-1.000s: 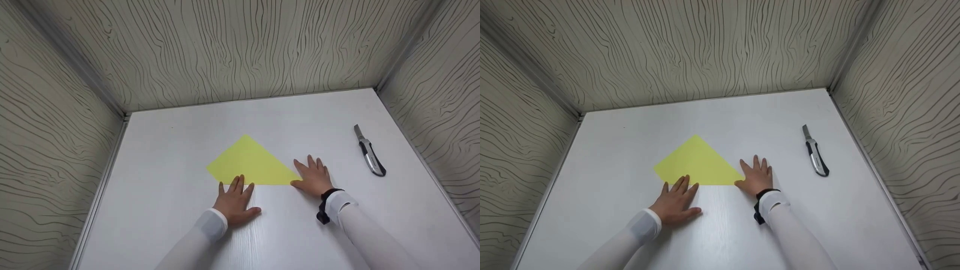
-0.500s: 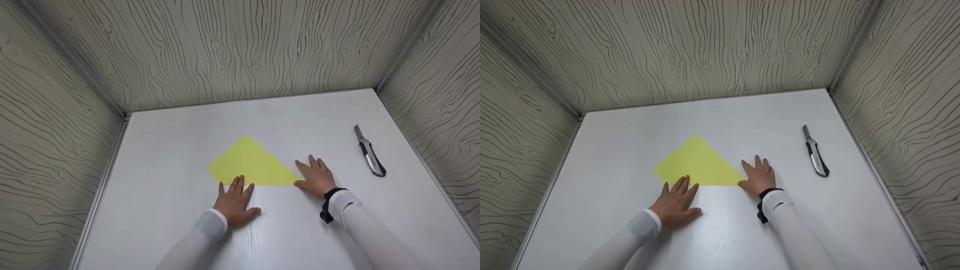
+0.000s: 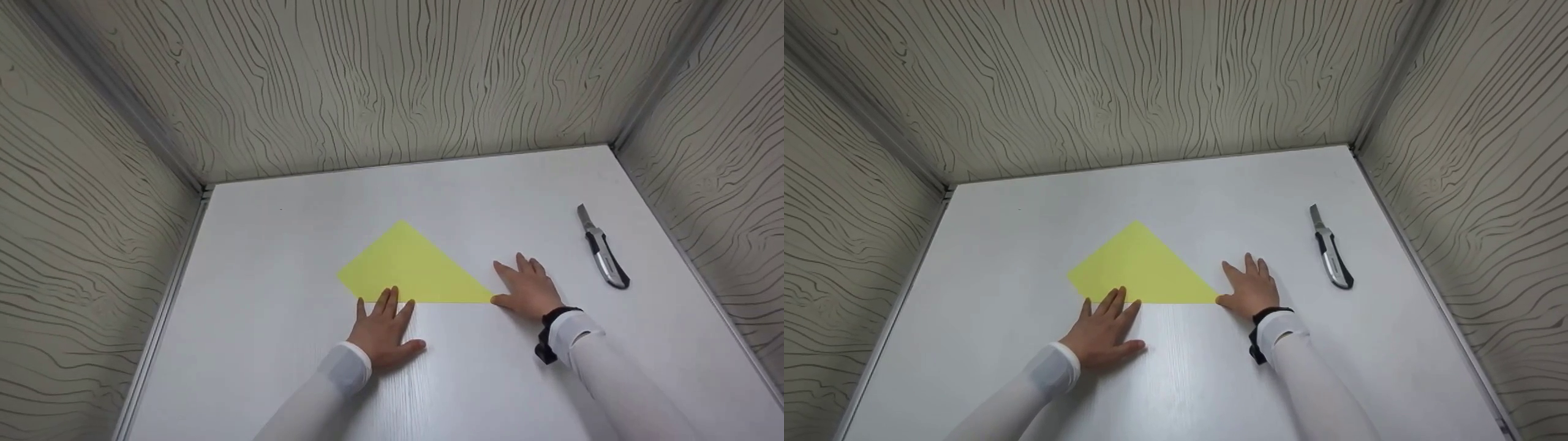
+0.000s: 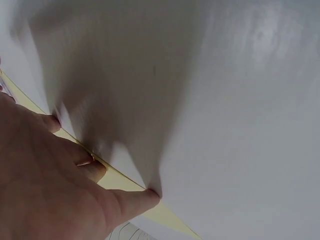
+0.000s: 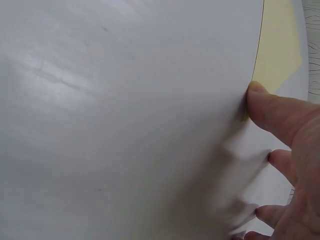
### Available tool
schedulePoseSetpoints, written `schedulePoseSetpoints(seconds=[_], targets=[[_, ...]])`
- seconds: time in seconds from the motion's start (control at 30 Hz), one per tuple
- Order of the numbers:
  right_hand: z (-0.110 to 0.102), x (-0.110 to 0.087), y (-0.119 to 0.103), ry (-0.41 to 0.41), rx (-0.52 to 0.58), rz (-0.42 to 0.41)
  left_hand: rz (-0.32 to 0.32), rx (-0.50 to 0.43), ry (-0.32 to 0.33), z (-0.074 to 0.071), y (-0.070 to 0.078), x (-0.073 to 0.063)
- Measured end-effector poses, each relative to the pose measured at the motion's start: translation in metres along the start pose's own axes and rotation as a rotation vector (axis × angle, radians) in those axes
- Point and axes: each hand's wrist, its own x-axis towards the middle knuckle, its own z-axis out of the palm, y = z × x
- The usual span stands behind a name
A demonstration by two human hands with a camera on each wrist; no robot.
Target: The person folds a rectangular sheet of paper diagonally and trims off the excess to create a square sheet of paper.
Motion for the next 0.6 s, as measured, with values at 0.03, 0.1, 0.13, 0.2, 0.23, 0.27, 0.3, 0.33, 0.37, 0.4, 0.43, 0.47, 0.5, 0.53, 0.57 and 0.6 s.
schedulePoseSetpoints(seconds=[0.03, 0.1, 0.13, 0.2, 0.23, 0.27, 0.3, 0.33, 0.37, 0.4, 0.43, 0.47, 0.5, 0.53, 0.57, 0.6], targets=[[0.000, 0.000, 0.001, 0.002, -0.002, -0.003, 0.000, 0.002, -0.001, 0.000, 0.000, -0.001], [0.001, 0.000, 0.004, 0.009, 0.001, -0.009, 0.001, 0.000, 0.001, 0.000, 0.000, -0.001], [0.001, 0.000, 0.006, 0.012, 0.003, -0.009, 0.002, 0.002, 0.002, 0.000, 0.001, -0.001], [0.002, 0.000, 0.008, 0.015, 0.012, -0.001, 0.003, 0.002, 0.001, 0.001, 0.000, -0.001], [0.002, 0.000, 0.010, 0.017, 0.015, 0.001, 0.002, 0.005, -0.001, 0.001, 0.000, -0.001], [0.002, 0.000, 0.011, 0.017, 0.019, 0.003, 0.001, 0.010, 0.000, 0.002, 0.000, -0.001], [0.002, 0.000, 0.011, 0.016, 0.020, 0.007, 0.000, 0.018, -0.002, 0.003, 0.000, -0.001], [0.001, 0.000, 0.012, 0.015, 0.022, 0.007, -0.002, 0.023, -0.004, 0.003, 0.000, -0.001], [0.001, 0.000, 0.012, 0.014, 0.022, 0.006, -0.003, 0.027, -0.006, 0.003, -0.001, -0.001], [0.001, -0.001, 0.012, 0.013, 0.021, 0.004, -0.004, 0.031, -0.005, 0.004, -0.001, -0.001], [0.000, -0.001, 0.012, 0.012, 0.022, 0.001, -0.005, 0.034, -0.006, 0.004, -0.001, -0.001], [0.000, -0.001, 0.012, 0.009, 0.019, -0.001, -0.005, 0.034, -0.003, 0.004, 0.000, -0.001], [-0.001, -0.001, 0.012, 0.007, 0.017, -0.004, -0.006, 0.031, -0.004, 0.004, 0.000, -0.001], [-0.002, -0.002, 0.012, 0.005, 0.018, -0.009, -0.006, 0.025, -0.003, 0.004, 0.000, -0.001], [-0.002, -0.002, 0.012, 0.004, 0.014, -0.015, -0.007, 0.018, -0.001, 0.005, 0.000, -0.001], [-0.003, -0.002, 0.013, 0.002, 0.011, -0.020, -0.007, 0.011, 0.000, 0.005, 0.000, -0.001]])
